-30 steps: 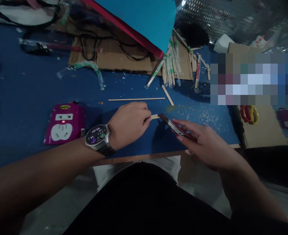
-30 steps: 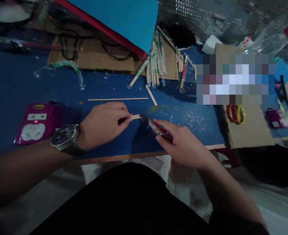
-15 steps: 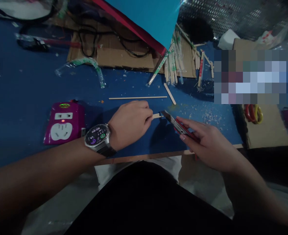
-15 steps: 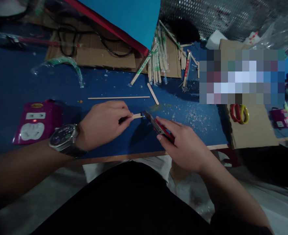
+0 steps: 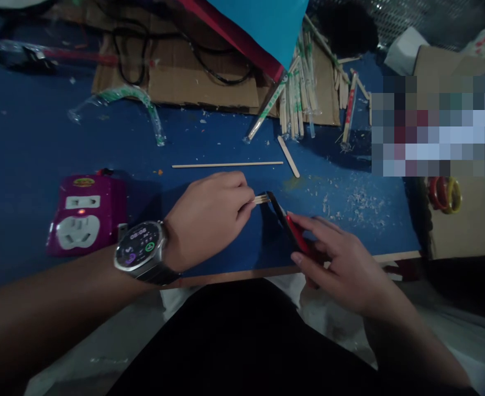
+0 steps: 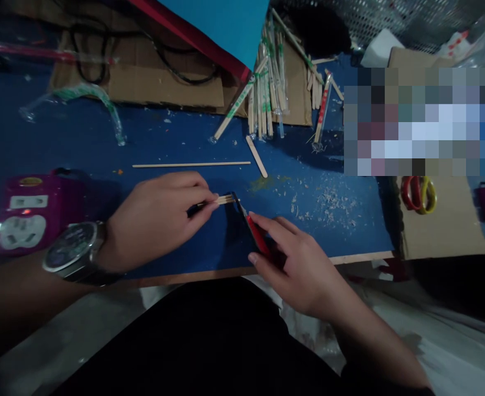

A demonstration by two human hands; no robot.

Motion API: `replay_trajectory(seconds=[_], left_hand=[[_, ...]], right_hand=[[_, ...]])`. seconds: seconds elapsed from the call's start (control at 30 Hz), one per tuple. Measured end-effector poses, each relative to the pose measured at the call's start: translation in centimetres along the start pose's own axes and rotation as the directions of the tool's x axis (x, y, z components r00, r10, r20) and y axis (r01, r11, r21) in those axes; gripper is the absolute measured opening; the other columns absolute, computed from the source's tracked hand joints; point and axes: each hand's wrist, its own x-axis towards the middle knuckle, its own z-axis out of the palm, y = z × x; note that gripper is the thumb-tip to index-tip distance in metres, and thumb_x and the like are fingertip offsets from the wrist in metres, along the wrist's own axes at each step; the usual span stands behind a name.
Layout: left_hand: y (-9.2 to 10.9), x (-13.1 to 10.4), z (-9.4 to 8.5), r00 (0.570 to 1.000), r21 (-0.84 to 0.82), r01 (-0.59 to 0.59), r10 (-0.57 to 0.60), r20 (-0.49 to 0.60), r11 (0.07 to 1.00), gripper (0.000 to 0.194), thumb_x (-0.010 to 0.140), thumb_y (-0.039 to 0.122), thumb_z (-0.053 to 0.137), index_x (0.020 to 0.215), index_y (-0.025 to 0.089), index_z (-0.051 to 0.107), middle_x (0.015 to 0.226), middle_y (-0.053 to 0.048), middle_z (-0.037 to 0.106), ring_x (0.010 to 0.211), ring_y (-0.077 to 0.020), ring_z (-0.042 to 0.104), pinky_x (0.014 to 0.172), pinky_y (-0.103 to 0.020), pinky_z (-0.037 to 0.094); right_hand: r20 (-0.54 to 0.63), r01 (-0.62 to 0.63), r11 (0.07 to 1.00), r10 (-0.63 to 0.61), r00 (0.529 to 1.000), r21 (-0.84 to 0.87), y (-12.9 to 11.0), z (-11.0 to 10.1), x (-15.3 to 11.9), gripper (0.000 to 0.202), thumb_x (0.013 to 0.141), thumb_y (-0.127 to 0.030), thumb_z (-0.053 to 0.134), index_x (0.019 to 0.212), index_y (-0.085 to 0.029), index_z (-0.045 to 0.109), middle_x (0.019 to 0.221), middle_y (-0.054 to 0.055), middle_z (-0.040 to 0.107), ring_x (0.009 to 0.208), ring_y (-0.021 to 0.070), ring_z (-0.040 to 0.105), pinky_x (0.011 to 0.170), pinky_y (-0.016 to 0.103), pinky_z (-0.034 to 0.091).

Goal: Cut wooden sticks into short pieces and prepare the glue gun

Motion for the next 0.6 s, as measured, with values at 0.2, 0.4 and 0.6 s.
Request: replay_trajectory(seconds=[0.2,0.4,0.6], left_hand=[[0.02,-0.20,-0.35,1.000,-0.023,0.018,-0.018,0.002,1.000,0.027,0.109,0.029,0.055,0.100,0.024,0.080,0.110,-0.005,0.077,0.095,-0.0240,0.075,0.074,-0.039,0.055],[0.24,-0.31,-0.63,1.000,-0.023,0.020,-0.020,0.006,1.000,0.029,0.112,0.032,0.052,0.102,0.025,0.079,0.111,-0.004,0.078,0.095,-0.0234,0.075,0.074,-0.040,0.057],[0.28,-0.45,-0.77,1.000,-0.051,0.011,-0.011,-0.004,0.999,0.028,0.112,0.028,0.052,0.102,0.025,0.077,0.110,-0.003,0.077,0.096,-0.0204,0.075,0.073,-0.036,0.055]], right_hand=[[0.027,-0.011,0.995,0.008,1.000,0.095,-0.28,0.11,0.21,0.074,0.105,-0.034,0.068,0.173,-0.034,0.040,0.134,0.011,0.076,0.108,0.0292,0.079,0.093,0.045,0.067],[0.045,-0.013,0.978,0.004,0.999,0.206,0.11,-0.43,0.56,0.071,0.104,-0.032,0.070,0.170,-0.038,0.046,0.132,0.006,0.079,0.103,0.0276,0.081,0.094,0.045,0.066],[0.073,-0.038,0.962,0.019,0.997,0.269,0.30,-0.53,0.78,0.070,0.104,-0.032,0.070,0.169,-0.040,0.047,0.120,0.002,0.082,0.090,0.0240,0.080,0.087,0.042,0.067]])
